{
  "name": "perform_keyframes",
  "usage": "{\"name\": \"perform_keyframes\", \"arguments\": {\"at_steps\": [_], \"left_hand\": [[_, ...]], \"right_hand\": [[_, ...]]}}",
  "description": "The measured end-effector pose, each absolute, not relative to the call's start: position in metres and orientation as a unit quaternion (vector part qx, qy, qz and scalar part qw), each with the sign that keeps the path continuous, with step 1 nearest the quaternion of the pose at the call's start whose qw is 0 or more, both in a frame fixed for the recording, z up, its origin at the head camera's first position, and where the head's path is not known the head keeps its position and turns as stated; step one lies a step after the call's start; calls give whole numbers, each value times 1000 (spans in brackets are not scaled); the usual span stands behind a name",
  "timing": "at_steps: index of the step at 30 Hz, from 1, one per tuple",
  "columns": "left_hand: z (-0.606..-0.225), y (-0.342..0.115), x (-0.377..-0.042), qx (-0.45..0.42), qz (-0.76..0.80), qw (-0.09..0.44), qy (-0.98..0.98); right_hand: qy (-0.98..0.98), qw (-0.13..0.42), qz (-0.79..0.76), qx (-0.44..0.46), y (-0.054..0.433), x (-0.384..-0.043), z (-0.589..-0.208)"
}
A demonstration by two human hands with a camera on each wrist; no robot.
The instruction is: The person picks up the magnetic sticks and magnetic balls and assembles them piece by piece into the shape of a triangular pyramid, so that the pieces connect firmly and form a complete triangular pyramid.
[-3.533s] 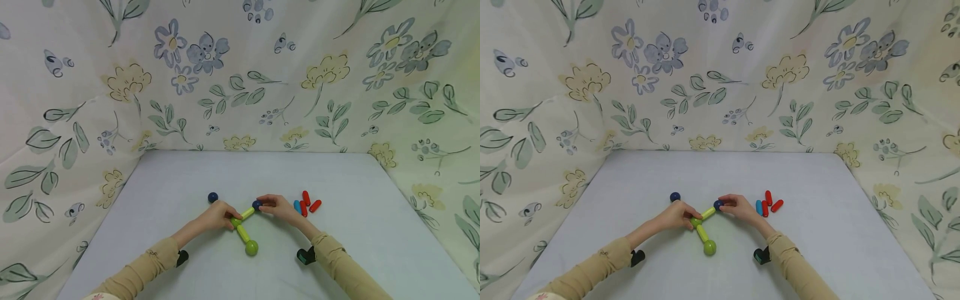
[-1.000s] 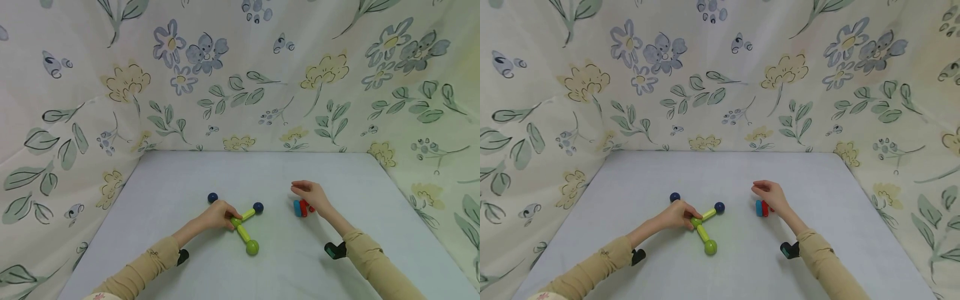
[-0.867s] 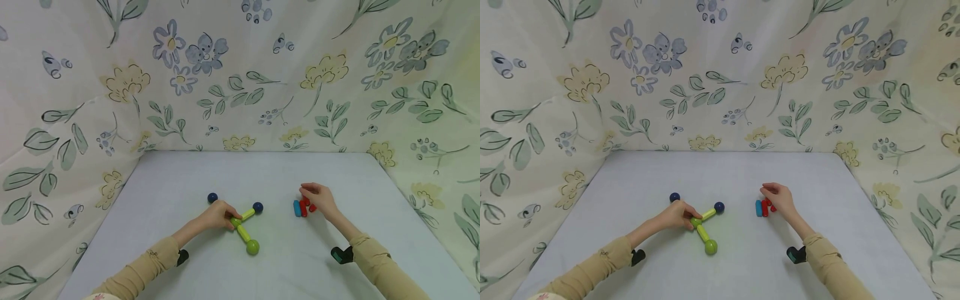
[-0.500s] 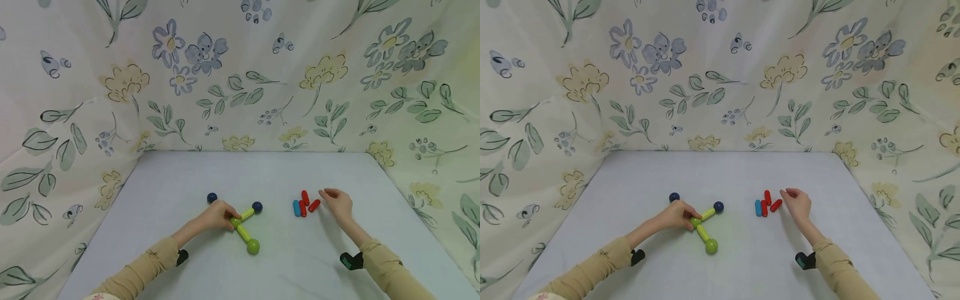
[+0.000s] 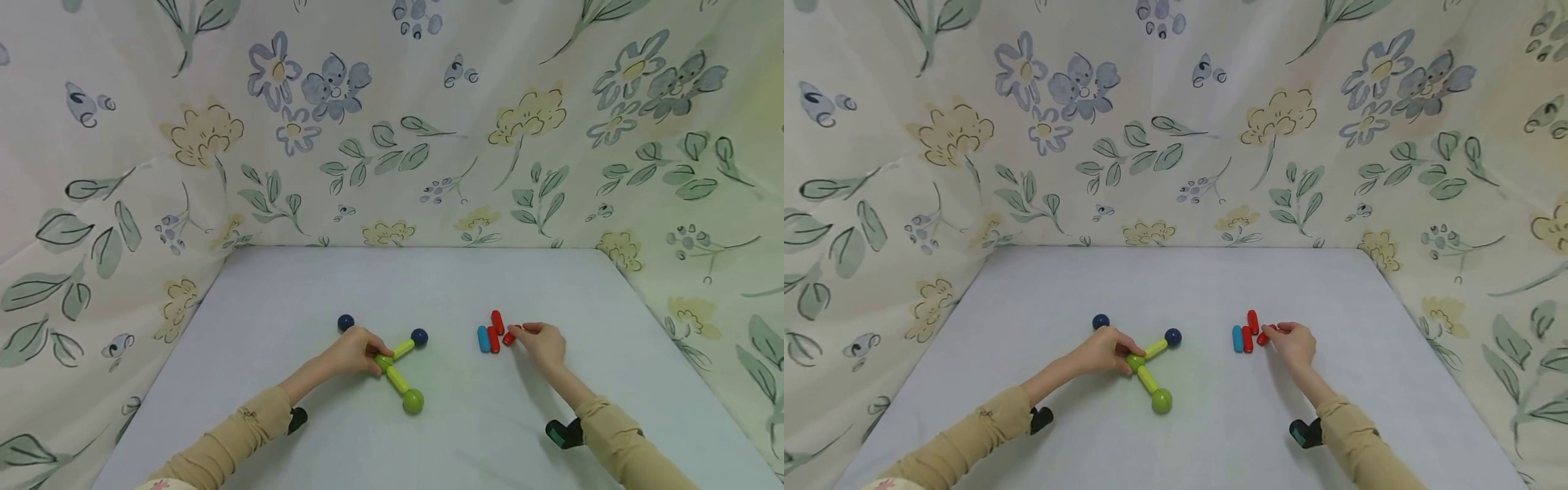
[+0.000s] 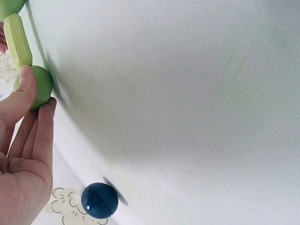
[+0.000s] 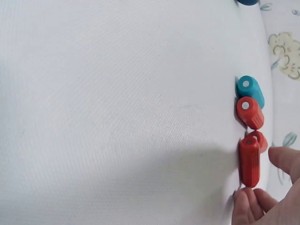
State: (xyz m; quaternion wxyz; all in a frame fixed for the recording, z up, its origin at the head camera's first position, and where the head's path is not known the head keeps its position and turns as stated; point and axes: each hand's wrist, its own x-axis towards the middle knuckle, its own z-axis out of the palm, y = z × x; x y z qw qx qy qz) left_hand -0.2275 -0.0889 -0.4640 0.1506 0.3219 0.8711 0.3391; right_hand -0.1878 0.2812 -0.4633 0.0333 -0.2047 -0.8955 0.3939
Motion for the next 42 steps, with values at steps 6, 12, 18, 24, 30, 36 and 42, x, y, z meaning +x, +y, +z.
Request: {"name": "perform_keyframes", "arguments": {"at_steps": [6,12,18,24,30,36,42], "left_hand": [[-465,-89,-227,306,349,162,871],[-464,-89,-227,301,349,164,872],[-464,-88,-227,299,349,166,872],[-463,-89,-227,300,350,166,872],[-463,-89,-227,307,349,162,871],[-462,-88,-227,308,349,161,870],[-462,-88,-227,306,351,161,870]], "right_hand": [[-900,35,391,-189,276,-186,-463],[-903,33,398,-157,281,-189,-466],[-904,37,403,-138,288,-188,-473],[-904,49,397,-149,287,-183,-479],[-906,67,392,-147,289,-182,-481],[-904,65,395,-147,293,-183,-484],[-903,79,395,-148,292,-184,-486]]}}
